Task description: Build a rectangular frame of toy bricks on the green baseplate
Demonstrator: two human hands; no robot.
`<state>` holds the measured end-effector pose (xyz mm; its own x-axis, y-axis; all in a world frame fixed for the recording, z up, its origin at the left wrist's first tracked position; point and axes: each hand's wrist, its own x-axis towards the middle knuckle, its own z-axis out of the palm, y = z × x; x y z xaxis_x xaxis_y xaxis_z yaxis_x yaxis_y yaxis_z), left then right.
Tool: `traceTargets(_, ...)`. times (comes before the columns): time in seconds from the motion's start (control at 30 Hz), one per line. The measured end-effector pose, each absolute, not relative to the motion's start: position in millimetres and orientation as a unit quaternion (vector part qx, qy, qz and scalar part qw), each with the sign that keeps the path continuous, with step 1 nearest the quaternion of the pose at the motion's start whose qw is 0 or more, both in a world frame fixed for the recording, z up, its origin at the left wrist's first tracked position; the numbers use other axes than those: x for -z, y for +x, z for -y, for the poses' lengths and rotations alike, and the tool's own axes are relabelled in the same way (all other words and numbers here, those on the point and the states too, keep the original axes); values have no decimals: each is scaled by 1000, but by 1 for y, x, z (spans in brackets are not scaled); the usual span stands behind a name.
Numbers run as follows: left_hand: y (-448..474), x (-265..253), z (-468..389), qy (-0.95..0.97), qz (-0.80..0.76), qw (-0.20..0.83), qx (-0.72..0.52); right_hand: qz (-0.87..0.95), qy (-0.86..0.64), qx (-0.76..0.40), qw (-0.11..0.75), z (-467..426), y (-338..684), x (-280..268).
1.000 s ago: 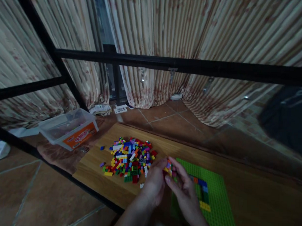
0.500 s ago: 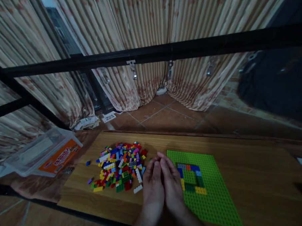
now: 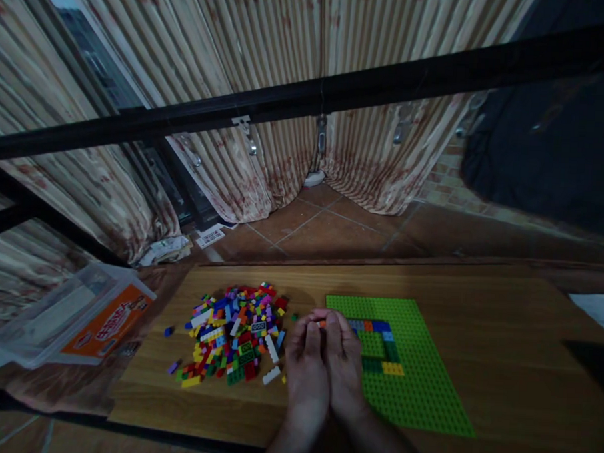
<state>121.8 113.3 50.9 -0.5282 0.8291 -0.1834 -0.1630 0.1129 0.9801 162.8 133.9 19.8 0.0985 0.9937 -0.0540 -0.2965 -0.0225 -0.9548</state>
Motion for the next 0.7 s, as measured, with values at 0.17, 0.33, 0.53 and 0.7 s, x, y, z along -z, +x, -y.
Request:
traceTargets(0.17,127,-50,-113,260,-607,420,-623,363,-483,-555,572,-136,171,-29)
traceTargets(0.33,130,-50,-110,254,-602,428,-624,336,-460,-588,574,-135,173,-42)
traceTargets(0.53,131,-53,-110,268,-620,408,-614,321,-432,-616,575,-133,170,-38)
traceTargets(0.7,131,-53,-111,296,-623,390,-609,333,-457,-587,579,-134,170,-30)
